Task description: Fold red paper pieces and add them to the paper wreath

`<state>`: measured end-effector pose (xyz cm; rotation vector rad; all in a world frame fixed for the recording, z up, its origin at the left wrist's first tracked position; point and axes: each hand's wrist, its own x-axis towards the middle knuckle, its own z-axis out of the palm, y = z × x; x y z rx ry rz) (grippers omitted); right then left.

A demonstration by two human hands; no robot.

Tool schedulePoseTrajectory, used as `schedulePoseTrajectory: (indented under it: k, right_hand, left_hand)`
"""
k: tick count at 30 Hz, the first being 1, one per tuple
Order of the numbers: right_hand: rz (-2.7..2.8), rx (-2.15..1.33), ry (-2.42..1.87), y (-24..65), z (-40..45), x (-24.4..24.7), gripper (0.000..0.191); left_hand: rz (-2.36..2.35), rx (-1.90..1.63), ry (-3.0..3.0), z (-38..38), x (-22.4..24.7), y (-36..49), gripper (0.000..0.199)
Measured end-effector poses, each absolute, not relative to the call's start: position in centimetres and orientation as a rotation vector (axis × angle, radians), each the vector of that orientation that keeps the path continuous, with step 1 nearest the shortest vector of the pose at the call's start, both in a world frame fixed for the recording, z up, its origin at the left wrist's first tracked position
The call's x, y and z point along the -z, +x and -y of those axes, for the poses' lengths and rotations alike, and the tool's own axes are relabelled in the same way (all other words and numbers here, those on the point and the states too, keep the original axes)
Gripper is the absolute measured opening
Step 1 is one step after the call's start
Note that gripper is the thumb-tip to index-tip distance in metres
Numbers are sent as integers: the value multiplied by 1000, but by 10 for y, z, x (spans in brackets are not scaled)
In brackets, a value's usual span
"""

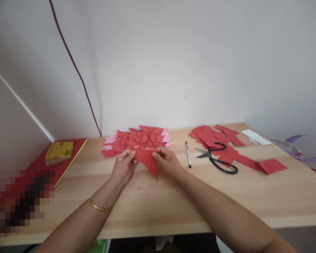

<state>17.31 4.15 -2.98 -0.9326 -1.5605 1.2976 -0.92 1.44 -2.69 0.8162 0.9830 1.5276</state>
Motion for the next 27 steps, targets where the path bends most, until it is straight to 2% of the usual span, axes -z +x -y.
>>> schedulePoseTrajectory:
  k: [6,17,27]
  right_hand:
    - [1747,-1474,-784,173,-38,26,31]
    - [1805,-1545,-720,172,-36,25,32]
    - [1793,-1559,-727,171,-37,25,35]
  left_hand:
    - [-955,-1555,730,-16,24,-9,31]
    - [-937,-1570,647,-17,26,-12,34]
    - [-983,-1339,848,-16,39,-7,28]
